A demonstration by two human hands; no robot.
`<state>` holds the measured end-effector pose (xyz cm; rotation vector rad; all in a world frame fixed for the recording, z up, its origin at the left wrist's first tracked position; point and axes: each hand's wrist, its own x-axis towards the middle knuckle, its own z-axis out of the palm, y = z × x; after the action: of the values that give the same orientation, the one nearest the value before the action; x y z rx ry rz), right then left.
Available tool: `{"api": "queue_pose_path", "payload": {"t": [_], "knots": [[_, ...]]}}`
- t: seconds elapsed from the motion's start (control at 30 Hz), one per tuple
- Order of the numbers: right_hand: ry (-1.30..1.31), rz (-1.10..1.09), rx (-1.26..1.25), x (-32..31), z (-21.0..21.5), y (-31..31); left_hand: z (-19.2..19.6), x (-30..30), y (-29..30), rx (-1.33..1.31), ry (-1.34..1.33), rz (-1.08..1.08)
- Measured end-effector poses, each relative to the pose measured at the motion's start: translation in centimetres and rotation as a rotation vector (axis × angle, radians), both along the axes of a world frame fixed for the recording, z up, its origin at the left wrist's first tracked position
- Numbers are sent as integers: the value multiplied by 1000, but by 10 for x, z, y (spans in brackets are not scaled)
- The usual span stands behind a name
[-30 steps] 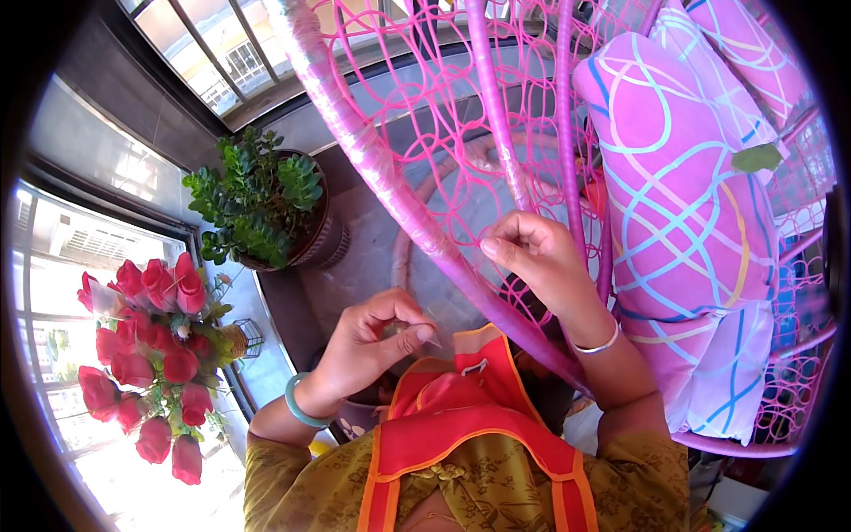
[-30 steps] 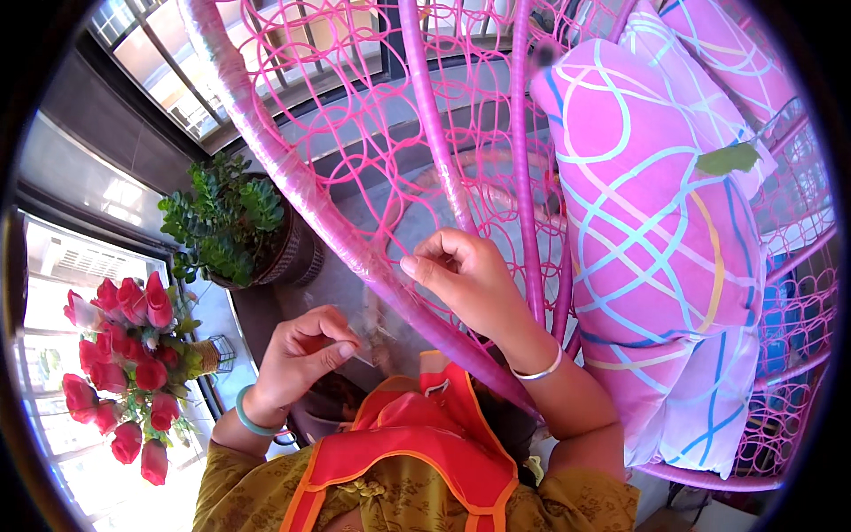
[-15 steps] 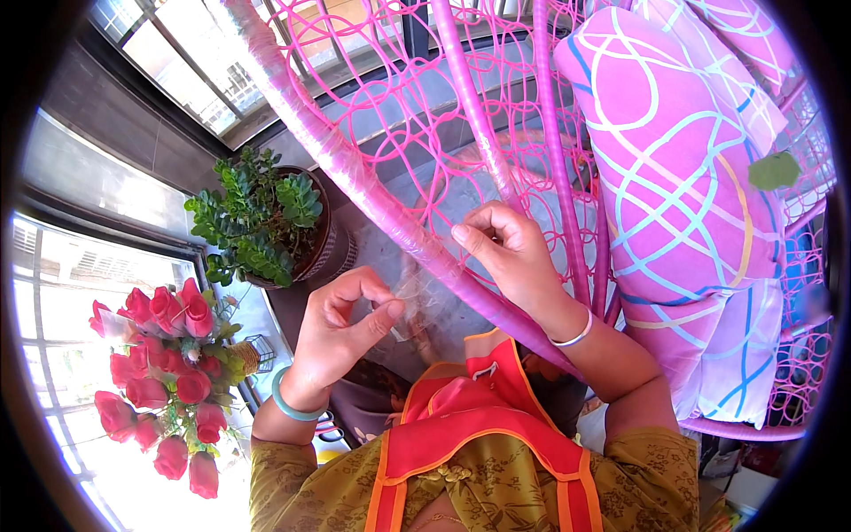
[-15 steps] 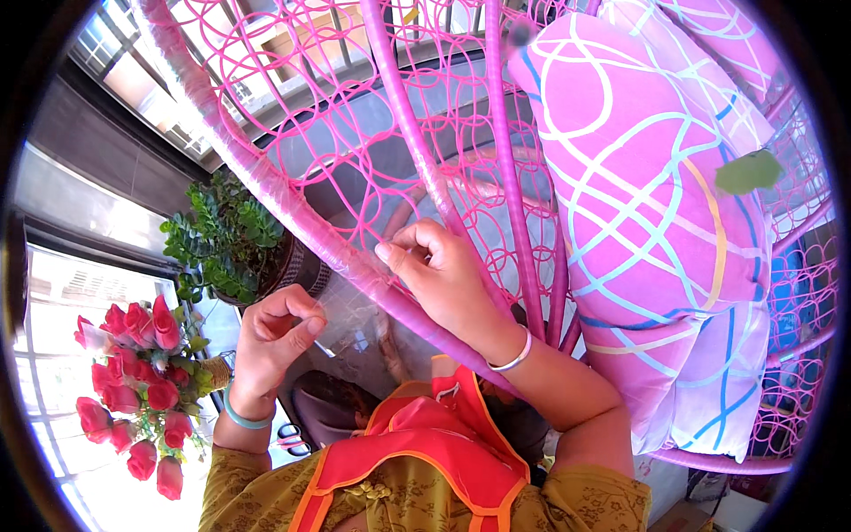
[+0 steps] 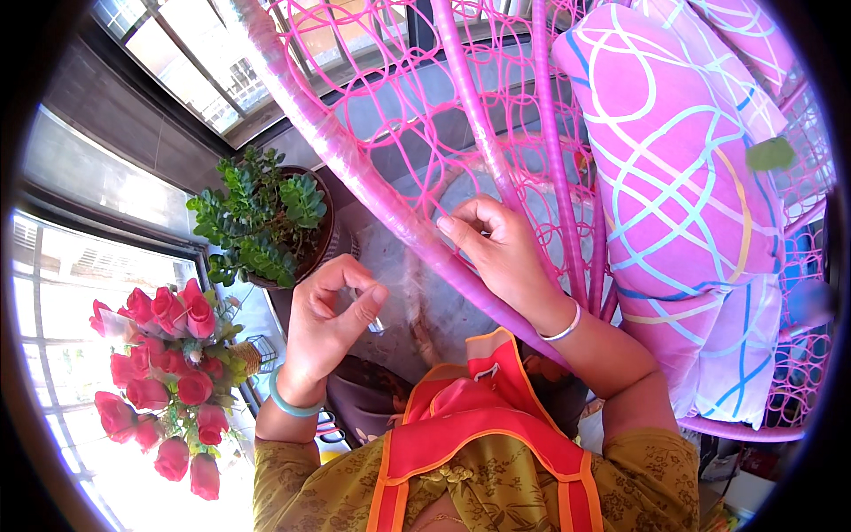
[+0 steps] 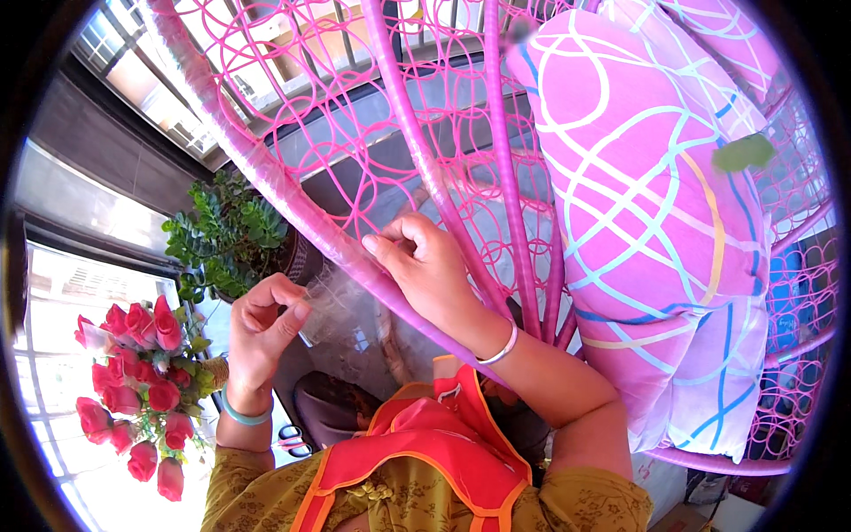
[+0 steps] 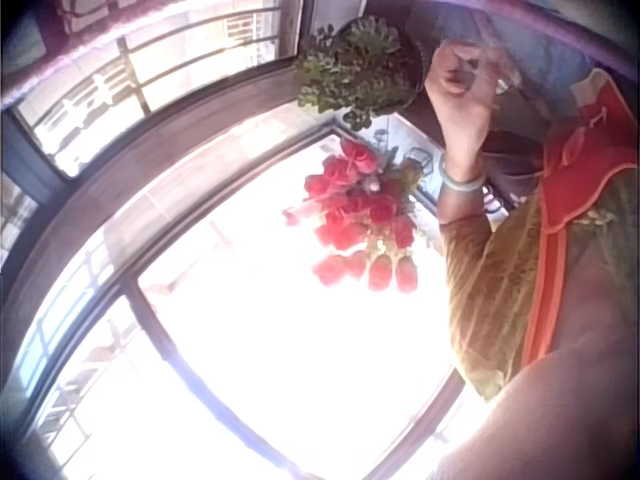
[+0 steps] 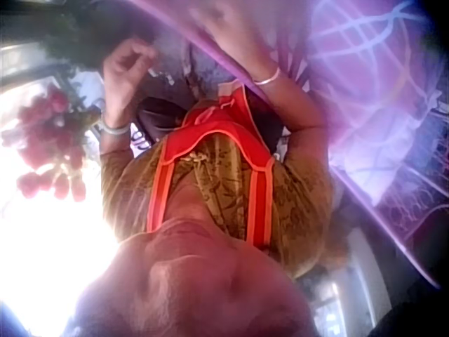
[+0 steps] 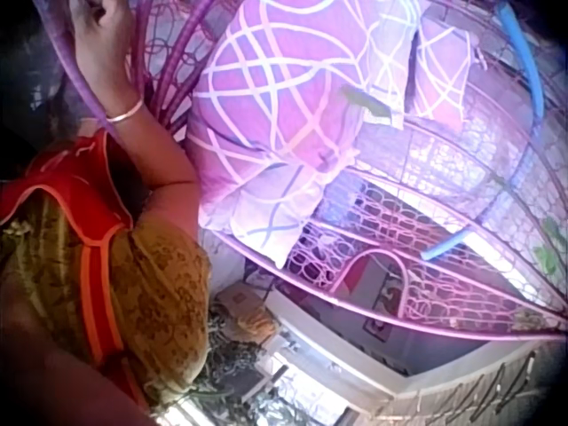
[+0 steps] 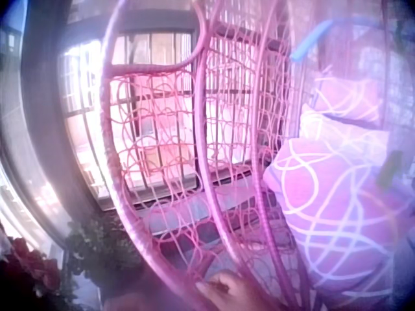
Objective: The person wraps clear tape around the pink frame of a woven chair, pulling the tape from a roll and pressing it against the chair frame by hand.
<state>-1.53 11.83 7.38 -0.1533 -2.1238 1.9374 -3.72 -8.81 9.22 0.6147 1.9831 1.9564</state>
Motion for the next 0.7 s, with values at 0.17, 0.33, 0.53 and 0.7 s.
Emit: {"api": "queue_pose_path", "payload": {"t": [0.17, 0.33, 0.53, 0.7], "knots": [[-44, -41, 45, -11, -12, -2, -8, -10, 1, 31, -92, 64], [-37, -50, 69, -20, -21, -2, -32, -26, 5, 45, -116, 124], [27, -51, 211, -22, -15, -1, -59, -52, 20, 75, -102, 80], [86, -46, 249, -24, -17, 1, -65, -64, 36, 137, -67, 60]]}}
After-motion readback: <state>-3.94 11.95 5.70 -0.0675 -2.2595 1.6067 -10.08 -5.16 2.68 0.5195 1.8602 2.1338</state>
